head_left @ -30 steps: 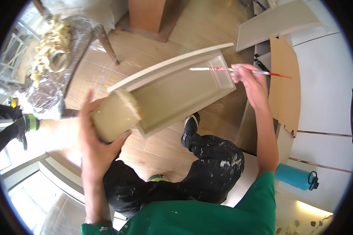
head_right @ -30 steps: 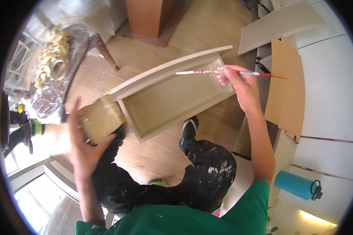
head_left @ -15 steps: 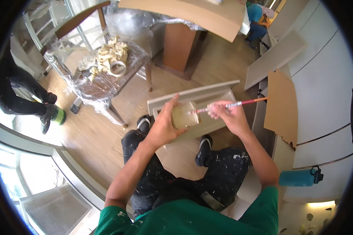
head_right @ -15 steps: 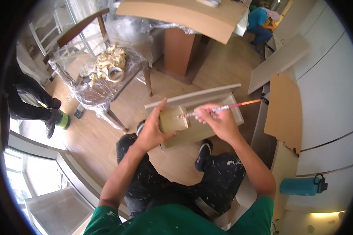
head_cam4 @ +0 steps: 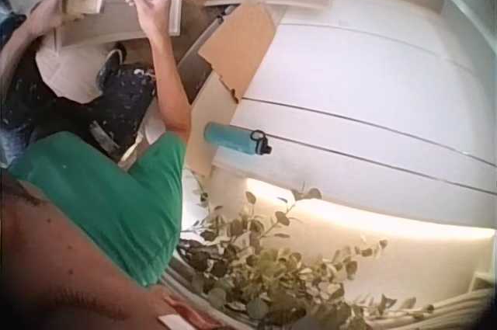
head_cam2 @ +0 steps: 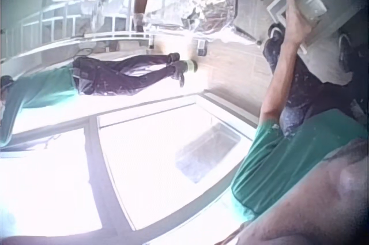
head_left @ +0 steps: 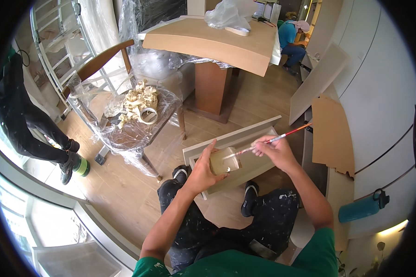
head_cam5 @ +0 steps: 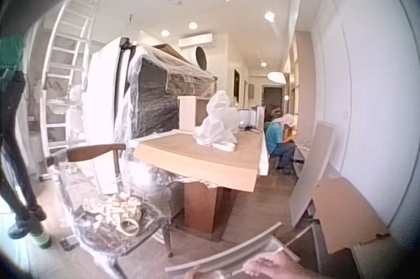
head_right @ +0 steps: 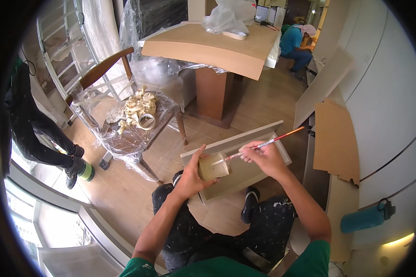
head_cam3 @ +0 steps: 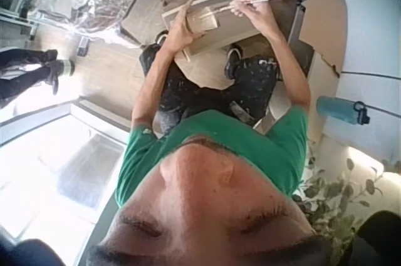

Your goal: The person paints the interior and edges of a small wooden cabinet or drawer using a brush and a small container of white paint.

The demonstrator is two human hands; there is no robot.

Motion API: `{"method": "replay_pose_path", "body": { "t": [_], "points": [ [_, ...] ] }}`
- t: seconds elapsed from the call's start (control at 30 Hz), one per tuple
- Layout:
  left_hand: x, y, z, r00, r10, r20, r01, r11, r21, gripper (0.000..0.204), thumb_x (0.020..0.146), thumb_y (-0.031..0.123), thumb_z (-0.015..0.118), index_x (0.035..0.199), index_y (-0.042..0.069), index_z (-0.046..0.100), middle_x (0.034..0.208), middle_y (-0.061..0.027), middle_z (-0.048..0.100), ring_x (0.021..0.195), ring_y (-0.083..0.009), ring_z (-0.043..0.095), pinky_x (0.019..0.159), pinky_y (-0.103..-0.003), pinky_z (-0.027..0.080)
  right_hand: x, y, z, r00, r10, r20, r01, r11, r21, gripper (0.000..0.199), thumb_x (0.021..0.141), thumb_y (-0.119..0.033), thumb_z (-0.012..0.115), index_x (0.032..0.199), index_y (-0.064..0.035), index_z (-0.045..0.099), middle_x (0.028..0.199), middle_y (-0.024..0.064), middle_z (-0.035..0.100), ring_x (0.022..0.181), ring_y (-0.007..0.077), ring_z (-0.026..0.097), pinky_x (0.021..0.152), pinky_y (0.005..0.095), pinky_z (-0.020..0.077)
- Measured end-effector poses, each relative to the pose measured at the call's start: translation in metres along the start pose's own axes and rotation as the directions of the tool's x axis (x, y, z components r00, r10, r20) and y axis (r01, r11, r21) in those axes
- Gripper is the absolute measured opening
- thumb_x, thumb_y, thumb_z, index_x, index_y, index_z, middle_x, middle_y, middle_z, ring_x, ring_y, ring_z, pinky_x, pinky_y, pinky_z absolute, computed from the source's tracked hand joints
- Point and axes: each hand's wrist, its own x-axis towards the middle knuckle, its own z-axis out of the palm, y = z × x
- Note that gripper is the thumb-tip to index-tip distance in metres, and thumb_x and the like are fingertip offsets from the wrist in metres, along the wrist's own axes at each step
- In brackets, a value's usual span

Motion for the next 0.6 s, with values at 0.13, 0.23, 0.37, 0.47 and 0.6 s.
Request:
{"method": "replay_pose_path", "body": {
  "t": [0.13,0.23,0.37,0.47,0.6],
  "points": [
    [0.001,-0.001,0.001,1.0,-0.019,-0.005,0.019,0.999,-0.051,0.118,0.066,0.005,0.093,0.161,0.004,0.022,0.136,-0.0195,0.058,0.128,-0.0317,0.059,0.111,-0.039,0.046,-0.003,-0.004,-0.019,0.995,-0.005,-0.102,0.006,1.0,0.009,0.017,0.098,-0.009,0.068,0.107,0.0055,0.072,0.091,0.009,0.074,0.083,0.0119,0.068,0.077,0.0265,0.0549],
    [0.001,-0.005,-0.002,0.999,-0.046,-0.007,0.045,0.988,-0.147,0.118,0.067,0.003,0.093,0.162,0.004,0.022,0.138,-0.0173,0.057,0.131,-0.0285,0.056,0.111,-0.038,0.045,-0.005,-0.015,-0.022,0.998,-0.007,-0.062,0.003,0.997,-0.073,0.015,0.095,-0.005,0.07,0.105,0.0063,0.074,0.091,0.0102,0.074,0.083,0.0128,0.068,0.077,0.0278,0.0543],
    [0.002,-0.003,-0.001,0.998,-0.057,-0.008,0.055,0.988,-0.147,0.119,0.067,0.001,0.092,0.162,0.003,0.021,0.138,-0.0175,0.056,0.13,-0.0283,0.056,0.112,-0.038,0.044,-0.01,-0.018,-0.031,0.997,-0.014,-0.07,0.006,0.994,-0.111,0.016,0.093,-0.004,0.07,0.105,0.0063,0.074,0.09,0.0093,0.074,0.083,0.0126,0.068,0.078,0.0277,0.0541],
    [0.002,-0.001,-0.002,0.997,-0.073,-0.013,0.07,0.985,-0.155,0.118,0.067,-0.001,0.092,0.162,0.003,0.021,0.136,-0.0171,0.054,0.128,-0.028,0.056,0.112,-0.037,0.044,-0.011,-0.023,-0.033,0.997,-0.025,-0.074,0.014,0.988,-0.152,0.017,0.092,-0.003,0.07,0.105,0.0067,0.075,0.09,0.0092,0.074,0.084,0.0122,0.067,0.079,0.0272,0.054],
    [0.003,-0.008,-0.002,0.998,-0.029,-0.05,0.021,0.99,-0.14,0.118,0.067,0.003,0.093,0.161,0.001,0.022,0.132,-0.0182,0.057,0.124,-0.0294,0.06,0.107,-0.039,0.048,-0.009,-0.026,-0.035,0.998,-0.046,-0.052,0.037,0.987,-0.158,0.019,0.092,-0.002,0.07,0.107,0.0063,0.075,0.095,0.0094,0.075,0.087,0.0114,0.067,0.08,0.0268,0.0543]
  ]
}}
